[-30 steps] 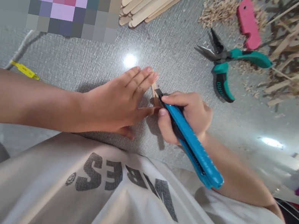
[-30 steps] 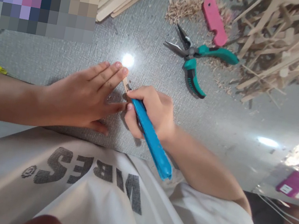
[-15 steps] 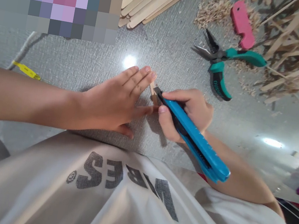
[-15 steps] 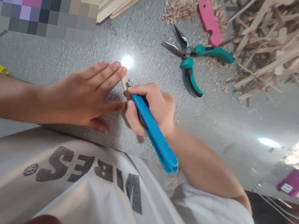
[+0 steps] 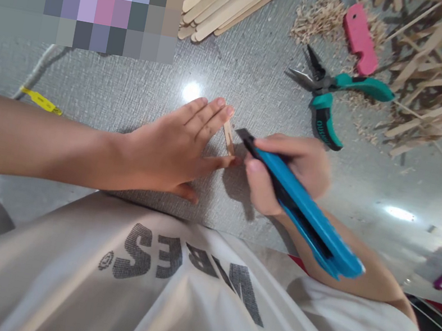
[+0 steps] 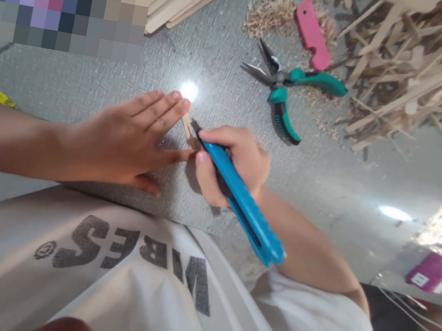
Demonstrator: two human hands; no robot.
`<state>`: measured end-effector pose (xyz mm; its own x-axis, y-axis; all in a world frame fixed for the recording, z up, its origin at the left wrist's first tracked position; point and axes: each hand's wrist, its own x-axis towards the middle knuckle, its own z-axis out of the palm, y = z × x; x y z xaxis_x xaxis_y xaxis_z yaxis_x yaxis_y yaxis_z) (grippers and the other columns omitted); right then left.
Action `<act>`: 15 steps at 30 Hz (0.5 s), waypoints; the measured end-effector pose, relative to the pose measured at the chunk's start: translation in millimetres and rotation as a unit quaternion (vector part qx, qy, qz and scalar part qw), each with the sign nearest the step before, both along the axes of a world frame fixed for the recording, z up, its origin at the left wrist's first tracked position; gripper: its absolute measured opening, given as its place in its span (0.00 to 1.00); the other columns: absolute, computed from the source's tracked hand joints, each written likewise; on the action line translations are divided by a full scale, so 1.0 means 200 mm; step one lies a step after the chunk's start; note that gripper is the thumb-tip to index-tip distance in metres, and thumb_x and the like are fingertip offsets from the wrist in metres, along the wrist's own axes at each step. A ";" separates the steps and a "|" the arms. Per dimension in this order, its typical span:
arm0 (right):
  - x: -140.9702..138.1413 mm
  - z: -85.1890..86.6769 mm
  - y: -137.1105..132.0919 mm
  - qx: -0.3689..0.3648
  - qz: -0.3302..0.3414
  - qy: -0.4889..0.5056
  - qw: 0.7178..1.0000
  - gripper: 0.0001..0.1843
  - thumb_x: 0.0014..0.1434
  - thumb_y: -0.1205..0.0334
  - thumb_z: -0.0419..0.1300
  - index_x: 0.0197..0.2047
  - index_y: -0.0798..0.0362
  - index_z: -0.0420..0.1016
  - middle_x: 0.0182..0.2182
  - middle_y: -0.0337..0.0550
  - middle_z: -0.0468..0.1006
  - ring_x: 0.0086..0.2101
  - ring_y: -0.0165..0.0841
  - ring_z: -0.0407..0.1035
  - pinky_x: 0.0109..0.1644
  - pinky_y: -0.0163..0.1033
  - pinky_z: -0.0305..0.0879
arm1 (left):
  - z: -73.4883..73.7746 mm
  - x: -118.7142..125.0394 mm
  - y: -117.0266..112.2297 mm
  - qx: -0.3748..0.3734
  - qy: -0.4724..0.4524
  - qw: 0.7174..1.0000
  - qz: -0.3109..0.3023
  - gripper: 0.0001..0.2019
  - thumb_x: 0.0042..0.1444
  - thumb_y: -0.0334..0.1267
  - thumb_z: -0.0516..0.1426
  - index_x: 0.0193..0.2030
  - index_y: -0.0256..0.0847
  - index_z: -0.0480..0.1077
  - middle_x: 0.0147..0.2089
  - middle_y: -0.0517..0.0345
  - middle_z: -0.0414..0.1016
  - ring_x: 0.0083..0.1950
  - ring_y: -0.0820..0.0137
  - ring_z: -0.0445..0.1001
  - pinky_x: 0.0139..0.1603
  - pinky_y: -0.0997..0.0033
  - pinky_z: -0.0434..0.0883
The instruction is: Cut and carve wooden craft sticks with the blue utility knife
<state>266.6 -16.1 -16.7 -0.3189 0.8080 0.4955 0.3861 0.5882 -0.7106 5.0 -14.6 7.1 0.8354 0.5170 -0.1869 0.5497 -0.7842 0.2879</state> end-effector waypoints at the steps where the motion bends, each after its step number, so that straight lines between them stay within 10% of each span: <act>1: 0.00 -0.02 0.00 0.020 -0.026 0.043 0.999 0.09 0.74 0.52 0.67 0.55 0.40 0.83 0.35 0.37 0.87 0.24 0.35 0.77 0.24 0.42 0.71 | -0.01 -0.01 0.00 0.002 -0.012 1.000 0.001 0.61 0.66 0.73 0.75 0.93 0.41 0.60 0.96 0.19 0.46 0.96 0.21 0.48 0.95 0.25 0.52; 15: 0.01 0.05 0.05 -0.016 0.049 -0.052 0.997 0.15 0.68 0.63 0.71 0.56 0.40 0.80 0.33 0.30 0.88 0.26 0.32 0.80 0.29 0.39 0.76 | 0.04 0.02 0.02 -0.002 0.033 0.999 -0.014 0.56 0.67 0.72 0.74 0.91 0.43 0.66 0.95 0.18 0.51 0.95 0.18 0.48 0.93 0.21 0.59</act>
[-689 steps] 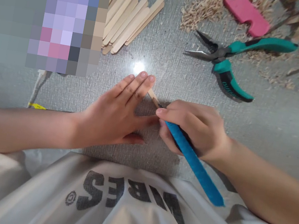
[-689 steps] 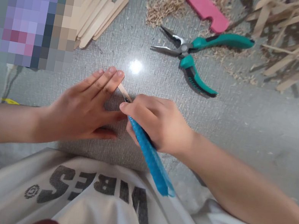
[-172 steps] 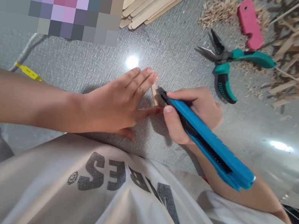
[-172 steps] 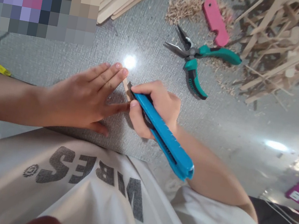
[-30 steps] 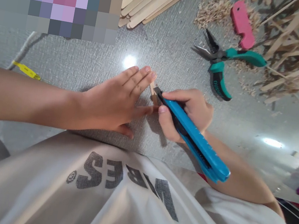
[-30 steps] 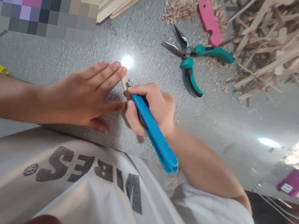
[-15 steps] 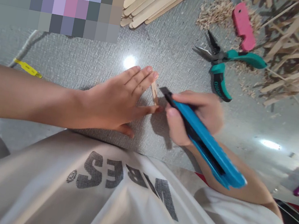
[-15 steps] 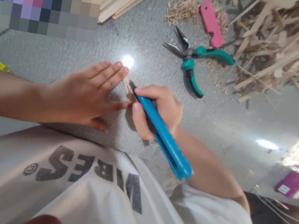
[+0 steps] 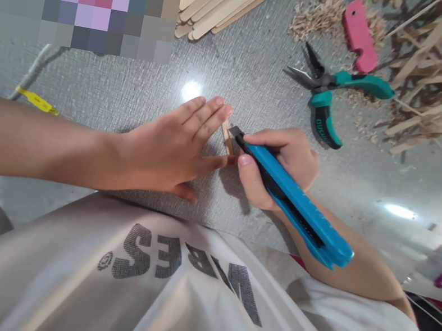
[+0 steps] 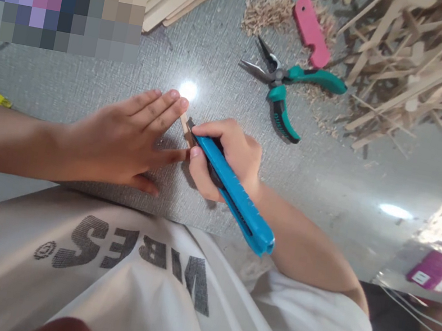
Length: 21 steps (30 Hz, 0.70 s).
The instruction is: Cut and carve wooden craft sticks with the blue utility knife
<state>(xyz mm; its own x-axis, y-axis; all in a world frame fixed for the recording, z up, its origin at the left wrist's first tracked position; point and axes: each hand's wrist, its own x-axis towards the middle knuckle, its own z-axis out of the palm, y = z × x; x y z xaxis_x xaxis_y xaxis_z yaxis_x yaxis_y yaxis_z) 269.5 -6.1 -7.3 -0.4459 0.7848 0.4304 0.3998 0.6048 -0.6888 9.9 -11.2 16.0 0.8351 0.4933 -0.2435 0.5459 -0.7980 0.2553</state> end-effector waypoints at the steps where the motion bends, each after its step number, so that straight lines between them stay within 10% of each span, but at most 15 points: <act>1: 0.00 0.00 0.00 -0.007 -0.002 0.001 1.000 0.16 0.68 0.63 0.71 0.57 0.40 0.80 0.35 0.31 0.89 0.27 0.33 0.81 0.31 0.39 0.77 | 0.00 0.00 0.00 0.001 -0.005 1.000 0.001 0.56 0.67 0.72 0.75 0.91 0.43 0.67 0.95 0.19 0.52 0.95 0.19 0.49 0.92 0.21 0.59; 21: -0.02 -0.01 -0.01 -0.046 -0.013 0.008 0.999 0.14 0.73 0.61 0.70 0.58 0.37 0.79 0.34 0.29 0.88 0.27 0.34 0.82 0.33 0.40 0.80 | 0.00 -0.01 -0.01 0.011 -0.012 1.000 0.000 0.56 0.67 0.71 0.75 0.90 0.38 0.67 0.93 0.14 0.52 0.94 0.19 0.51 0.93 0.23 0.59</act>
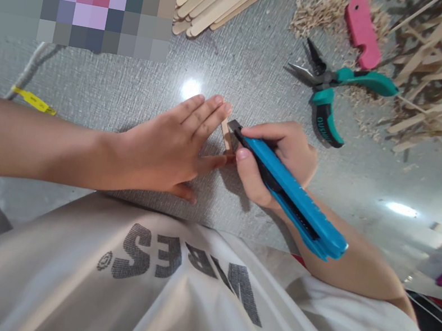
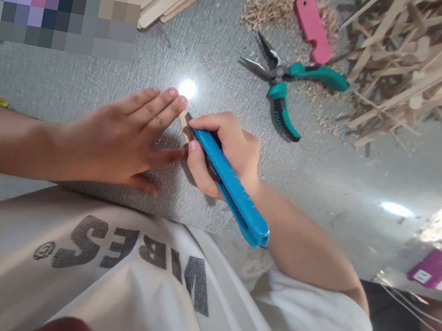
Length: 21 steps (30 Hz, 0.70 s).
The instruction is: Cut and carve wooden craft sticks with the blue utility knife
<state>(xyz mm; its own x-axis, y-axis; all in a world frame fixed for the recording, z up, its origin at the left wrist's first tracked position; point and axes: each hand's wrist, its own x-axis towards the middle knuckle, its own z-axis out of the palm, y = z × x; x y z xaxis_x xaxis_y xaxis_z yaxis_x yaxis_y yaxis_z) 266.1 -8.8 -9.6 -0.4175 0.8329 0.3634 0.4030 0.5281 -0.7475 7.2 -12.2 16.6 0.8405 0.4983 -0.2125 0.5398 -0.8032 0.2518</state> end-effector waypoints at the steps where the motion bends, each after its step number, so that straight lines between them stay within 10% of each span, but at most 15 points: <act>1: 0.00 0.00 0.00 -0.001 0.001 -0.003 1.000 0.14 0.73 0.61 0.69 0.58 0.37 0.79 0.33 0.29 0.88 0.27 0.34 0.82 0.33 0.41 0.80 | 0.00 0.00 0.00 -0.002 -0.009 1.000 0.003 0.56 0.68 0.70 0.74 0.91 0.40 0.66 0.94 0.17 0.51 0.95 0.20 0.50 0.94 0.23 0.58; 21: -0.03 0.02 0.01 0.023 0.016 0.003 1.000 0.17 0.71 0.65 0.68 0.59 0.37 0.79 0.32 0.28 0.86 0.23 0.32 0.77 0.30 0.39 0.76 | 0.00 0.00 -0.01 -0.009 -0.013 1.000 0.013 0.46 0.73 0.66 0.71 0.86 0.38 0.71 0.95 0.25 0.54 0.96 0.23 0.50 0.94 0.23 0.58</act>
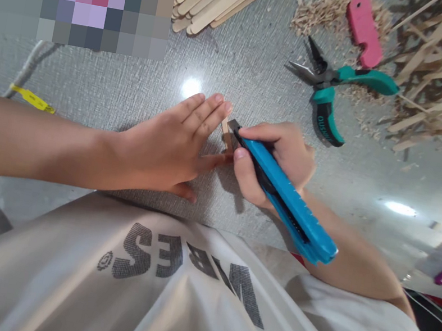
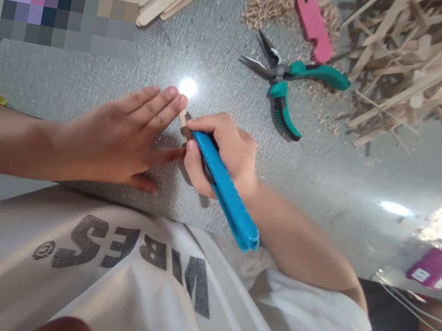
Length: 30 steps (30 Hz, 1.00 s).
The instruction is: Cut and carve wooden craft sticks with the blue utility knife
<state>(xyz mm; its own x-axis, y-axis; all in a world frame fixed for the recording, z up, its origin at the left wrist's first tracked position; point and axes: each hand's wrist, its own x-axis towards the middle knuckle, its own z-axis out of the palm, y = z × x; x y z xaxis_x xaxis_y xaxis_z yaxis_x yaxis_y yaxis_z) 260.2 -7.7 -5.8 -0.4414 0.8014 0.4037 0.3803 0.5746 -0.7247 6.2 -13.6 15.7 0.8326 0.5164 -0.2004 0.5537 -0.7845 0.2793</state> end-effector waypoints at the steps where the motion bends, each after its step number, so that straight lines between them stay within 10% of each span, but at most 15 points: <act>1: -0.01 0.00 0.00 -0.002 0.002 0.002 1.000 0.18 0.71 0.65 0.67 0.59 0.36 0.79 0.32 0.27 0.86 0.23 0.32 0.76 0.29 0.39 0.75 | 0.01 0.01 0.00 0.005 0.010 1.000 -0.004 0.47 0.72 0.67 0.72 0.85 0.37 0.73 0.94 0.24 0.56 0.95 0.22 0.52 0.94 0.23 0.59; 17: 0.00 0.00 0.01 0.021 -0.016 -0.028 0.999 0.11 0.69 0.60 0.68 0.53 0.39 0.77 0.27 0.28 0.79 0.21 0.32 0.70 0.25 0.40 0.67 | 0.02 0.03 0.01 -0.016 0.006 1.000 0.006 0.55 0.67 0.64 0.78 0.89 0.36 0.68 0.93 0.12 0.52 0.94 0.17 0.51 0.94 0.22 0.57; 23: 0.01 0.01 0.00 0.026 -0.021 -0.033 0.999 0.12 0.68 0.61 0.67 0.53 0.39 0.77 0.27 0.28 0.80 0.20 0.32 0.70 0.24 0.40 0.69 | -0.03 0.00 -0.02 -0.027 -0.032 0.999 0.028 0.43 0.78 0.60 0.68 0.90 0.42 0.66 0.98 0.31 0.45 0.97 0.22 0.44 0.94 0.18 0.54; 30: 0.01 0.00 -0.01 0.023 -0.020 -0.039 0.999 0.10 0.69 0.60 0.67 0.52 0.39 0.79 0.26 0.28 0.79 0.20 0.32 0.68 0.25 0.40 0.69 | -0.05 -0.02 -0.02 -0.026 -0.046 0.998 0.029 0.48 0.76 0.60 0.70 0.92 0.42 0.61 0.98 0.27 0.45 0.97 0.22 0.45 0.94 0.20 0.55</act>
<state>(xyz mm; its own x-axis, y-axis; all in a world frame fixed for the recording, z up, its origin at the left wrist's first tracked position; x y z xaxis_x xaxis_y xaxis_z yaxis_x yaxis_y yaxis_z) 262.6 -8.7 -4.8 -0.4409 0.8007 0.4056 0.4582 0.5894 -0.6654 2.5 -17.7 6.6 0.8172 0.5559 -0.1526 0.5687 -0.7344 0.3703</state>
